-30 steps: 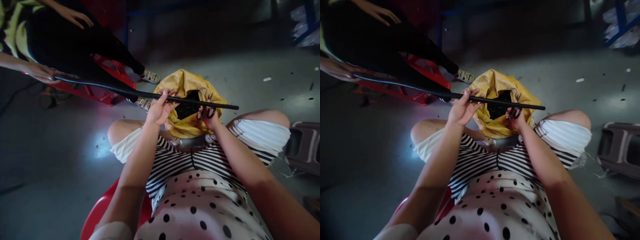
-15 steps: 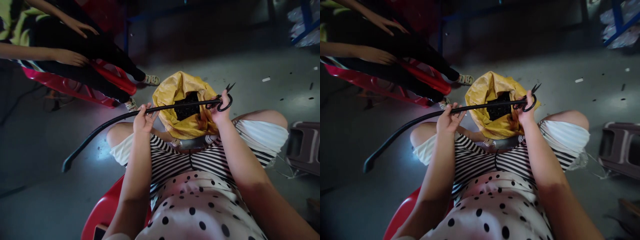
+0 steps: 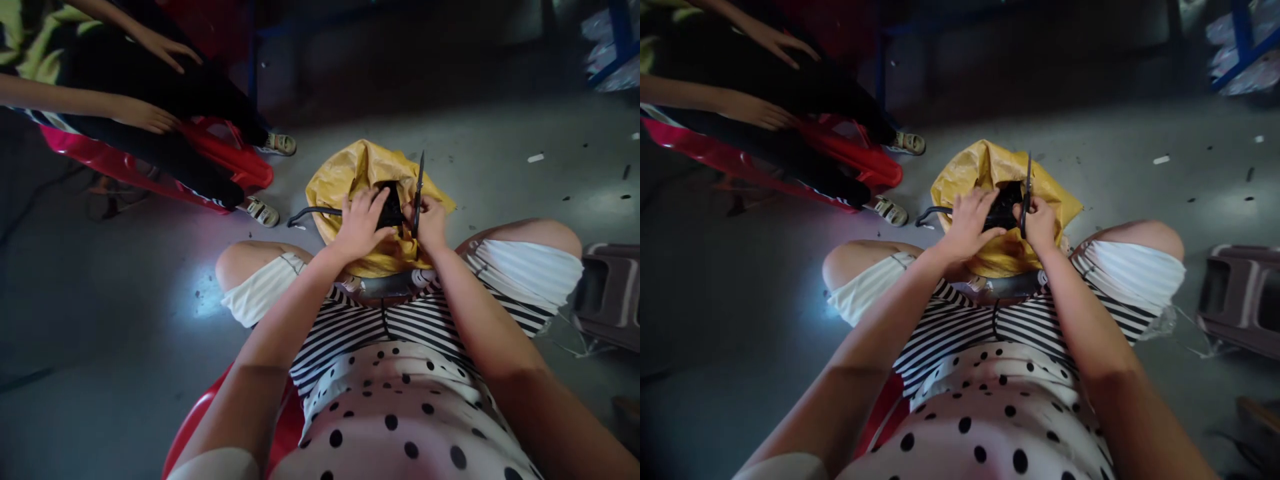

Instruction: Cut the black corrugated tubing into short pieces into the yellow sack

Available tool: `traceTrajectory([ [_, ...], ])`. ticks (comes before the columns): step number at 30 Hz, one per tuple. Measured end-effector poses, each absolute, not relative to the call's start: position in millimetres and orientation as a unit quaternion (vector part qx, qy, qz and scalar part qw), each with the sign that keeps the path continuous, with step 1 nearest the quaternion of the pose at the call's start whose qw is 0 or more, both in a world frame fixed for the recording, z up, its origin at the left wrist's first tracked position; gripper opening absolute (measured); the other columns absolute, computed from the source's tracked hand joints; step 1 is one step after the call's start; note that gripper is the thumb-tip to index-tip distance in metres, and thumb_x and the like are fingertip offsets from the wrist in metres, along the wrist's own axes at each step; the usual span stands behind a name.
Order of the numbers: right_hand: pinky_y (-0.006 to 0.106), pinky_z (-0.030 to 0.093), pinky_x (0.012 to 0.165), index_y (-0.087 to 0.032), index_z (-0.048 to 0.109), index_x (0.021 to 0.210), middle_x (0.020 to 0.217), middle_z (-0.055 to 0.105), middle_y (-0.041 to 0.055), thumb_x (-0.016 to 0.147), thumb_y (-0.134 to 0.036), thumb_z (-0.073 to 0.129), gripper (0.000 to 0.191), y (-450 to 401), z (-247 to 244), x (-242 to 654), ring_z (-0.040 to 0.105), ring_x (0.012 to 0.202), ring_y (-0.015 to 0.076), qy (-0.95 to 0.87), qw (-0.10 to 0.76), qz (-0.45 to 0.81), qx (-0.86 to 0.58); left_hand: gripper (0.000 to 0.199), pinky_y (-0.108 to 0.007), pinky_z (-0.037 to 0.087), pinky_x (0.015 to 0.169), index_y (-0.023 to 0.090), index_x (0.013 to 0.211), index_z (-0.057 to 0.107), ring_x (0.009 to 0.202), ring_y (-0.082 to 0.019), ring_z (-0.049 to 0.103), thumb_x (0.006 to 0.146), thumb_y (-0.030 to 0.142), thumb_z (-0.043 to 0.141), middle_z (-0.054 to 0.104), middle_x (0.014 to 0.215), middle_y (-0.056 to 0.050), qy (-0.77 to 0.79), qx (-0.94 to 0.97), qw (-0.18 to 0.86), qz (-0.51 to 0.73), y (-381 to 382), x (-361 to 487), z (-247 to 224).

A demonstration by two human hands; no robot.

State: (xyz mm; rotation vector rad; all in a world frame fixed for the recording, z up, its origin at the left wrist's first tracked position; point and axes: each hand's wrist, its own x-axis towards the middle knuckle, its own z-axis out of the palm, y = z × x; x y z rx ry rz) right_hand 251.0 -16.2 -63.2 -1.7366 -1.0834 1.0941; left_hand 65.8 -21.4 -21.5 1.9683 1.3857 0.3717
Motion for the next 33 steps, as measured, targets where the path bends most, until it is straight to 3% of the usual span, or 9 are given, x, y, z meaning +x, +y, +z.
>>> traceTrajectory([
  [3, 0.03, 0.038, 0.061, -0.023, 0.054, 0.073, 0.066, 0.054, 0.0007, 0.08, -0.059, 0.075, 0.042, -16, -62, 252, 0.051, 0.067, 0.0175, -0.486, 0.336, 0.415, -0.692, 0.032, -0.047, 0.044, 0.116, 0.019, 0.126, 0.068, 0.126, -0.03, 0.064, 0.105, 0.036, 0.051, 0.073, 0.125, -0.013, 0.47, 0.787, 0.396, 0.054, -4, 65, -36],
  [6, 0.031, 0.038, 0.065, -0.023, 0.054, 0.074, 0.068, 0.055, 0.0019, 0.082, -0.064, 0.076, 0.047, -15, -62, 258, 0.054, 0.072, 0.02, -0.511, 0.285, 0.413, -0.698, 0.03, -0.04, 0.051, 0.105, 0.019, 0.117, 0.071, 0.112, -0.027, 0.069, 0.106, 0.033, 0.046, 0.075, 0.116, -0.012, 0.518, 0.754, 0.399, 0.061, 1, 52, -53],
  [13, 0.031, 0.042, 0.069, -0.023, 0.06, 0.086, 0.078, 0.065, 0.0034, 0.086, -0.076, 0.067, 0.053, -31, -61, 248, 0.059, 0.074, 0.0202, -0.522, 0.165, 0.562, -0.62, 0.033, -0.042, 0.048, 0.111, 0.017, 0.124, 0.068, 0.12, -0.028, 0.065, 0.105, 0.032, 0.046, 0.073, 0.122, -0.014, 0.597, 0.715, 0.33, 0.15, 19, 13, -60],
  [23, 0.031, 0.042, 0.07, -0.023, 0.062, 0.087, 0.083, 0.069, 0.0057, 0.086, -0.079, 0.065, 0.056, -42, -71, 232, 0.06, 0.076, 0.0221, -0.559, 0.123, 0.527, -0.628, 0.028, -0.041, 0.049, 0.108, 0.018, 0.119, 0.069, 0.118, -0.029, 0.066, 0.105, 0.029, 0.048, 0.074, 0.12, -0.013, 0.591, 0.731, 0.326, 0.098, 6, 29, -64],
  [33, 0.031, 0.04, 0.062, -0.022, 0.057, 0.059, 0.058, 0.059, 0.0061, 0.087, -0.08, 0.061, 0.065, -52, -107, 225, 0.06, 0.063, 0.0223, -0.562, 0.053, 0.507, -0.652, 0.027, -0.037, 0.051, 0.095, 0.02, 0.115, 0.071, 0.114, -0.029, 0.069, 0.105, 0.031, 0.048, 0.075, 0.121, -0.014, 0.598, 0.717, 0.357, -0.038, -1, 37, -94],
])
